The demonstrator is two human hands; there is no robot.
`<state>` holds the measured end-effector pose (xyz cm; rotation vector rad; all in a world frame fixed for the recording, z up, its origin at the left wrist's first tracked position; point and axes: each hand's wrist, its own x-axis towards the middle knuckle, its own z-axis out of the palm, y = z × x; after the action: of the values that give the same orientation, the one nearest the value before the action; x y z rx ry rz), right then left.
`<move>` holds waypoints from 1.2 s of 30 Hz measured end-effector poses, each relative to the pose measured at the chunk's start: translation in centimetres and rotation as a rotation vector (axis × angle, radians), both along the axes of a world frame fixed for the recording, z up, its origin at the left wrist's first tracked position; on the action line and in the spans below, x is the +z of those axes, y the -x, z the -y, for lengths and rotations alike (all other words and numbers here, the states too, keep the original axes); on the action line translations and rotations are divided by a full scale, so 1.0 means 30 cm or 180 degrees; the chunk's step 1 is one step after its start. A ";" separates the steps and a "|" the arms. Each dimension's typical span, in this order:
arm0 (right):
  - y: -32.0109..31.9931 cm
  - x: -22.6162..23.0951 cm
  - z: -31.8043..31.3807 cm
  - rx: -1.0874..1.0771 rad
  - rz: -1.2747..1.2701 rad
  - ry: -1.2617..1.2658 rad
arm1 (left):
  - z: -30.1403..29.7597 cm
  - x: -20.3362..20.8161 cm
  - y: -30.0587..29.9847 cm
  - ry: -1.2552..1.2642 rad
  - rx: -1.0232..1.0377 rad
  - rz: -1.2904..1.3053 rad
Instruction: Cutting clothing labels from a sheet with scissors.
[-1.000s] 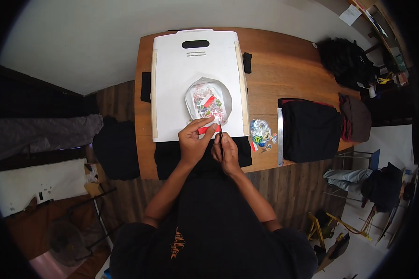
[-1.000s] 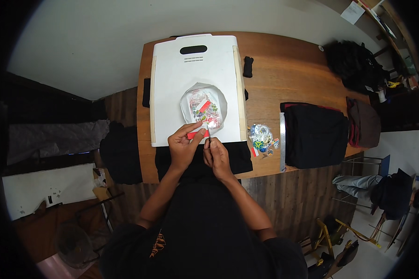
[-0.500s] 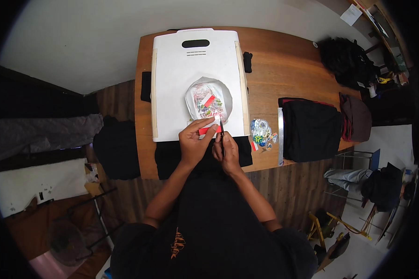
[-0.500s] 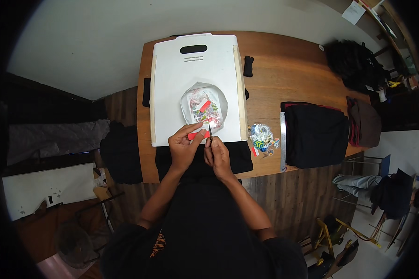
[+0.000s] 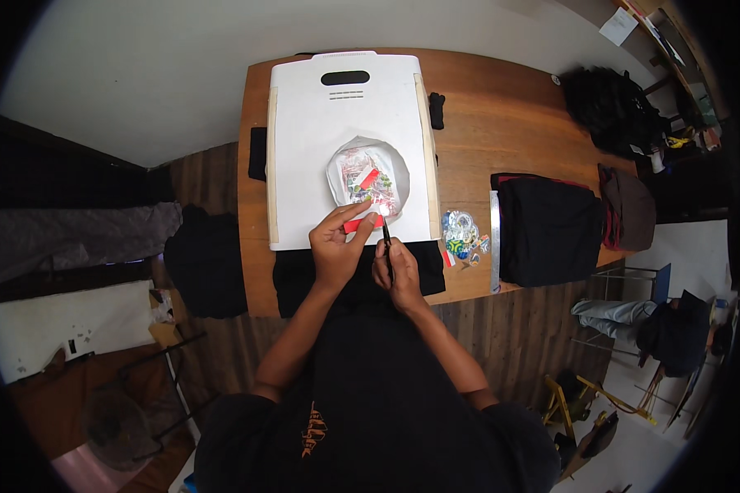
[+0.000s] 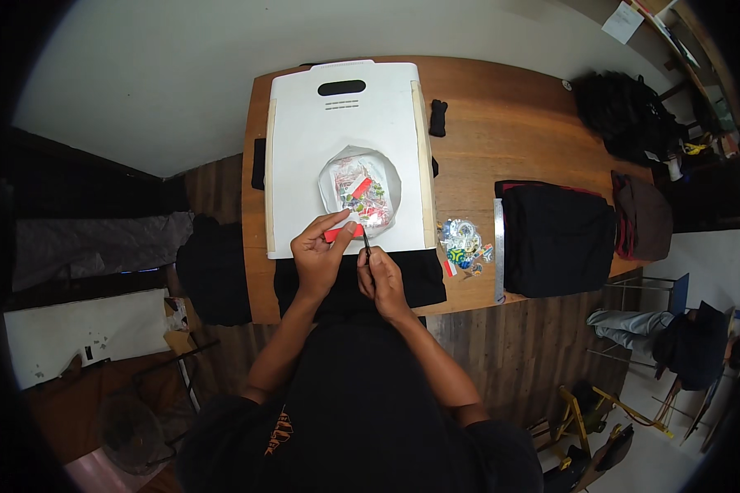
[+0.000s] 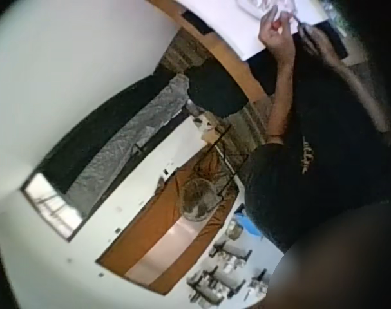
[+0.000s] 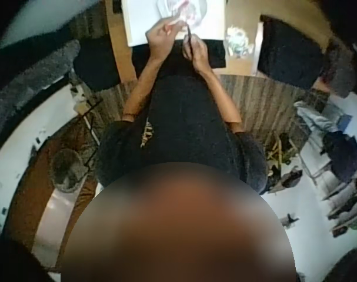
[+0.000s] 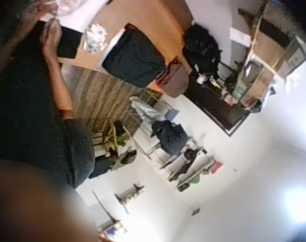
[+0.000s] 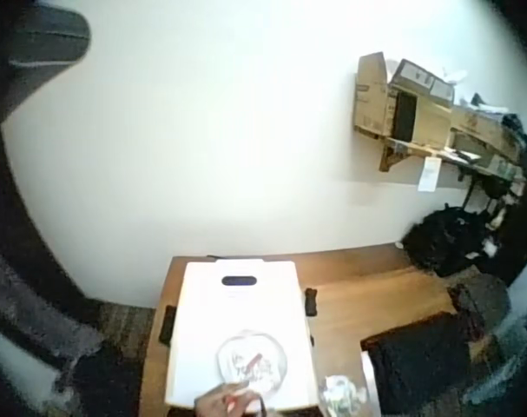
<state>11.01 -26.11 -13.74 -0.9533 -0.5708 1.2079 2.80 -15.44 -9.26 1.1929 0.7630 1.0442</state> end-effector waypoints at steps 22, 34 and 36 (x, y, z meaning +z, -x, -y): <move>0.000 0.015 0.000 -0.0002 -0.0068 -0.0002 | 0.005 0.011 0.000 -0.0056 -0.0081 0.0047; 0.006 -0.003 0.006 -0.0005 -0.0148 0.0020 | 0.007 0.013 0.003 0.0018 -0.0113 0.0033; 0.004 -0.008 0.006 -0.0012 -0.0116 0.0005 | 0.006 0.013 0.002 0.0012 -0.0117 0.0012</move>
<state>10.88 -26.28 -13.99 -0.9316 -0.5390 1.2202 2.75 -15.63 -8.87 1.1972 0.7374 1.0140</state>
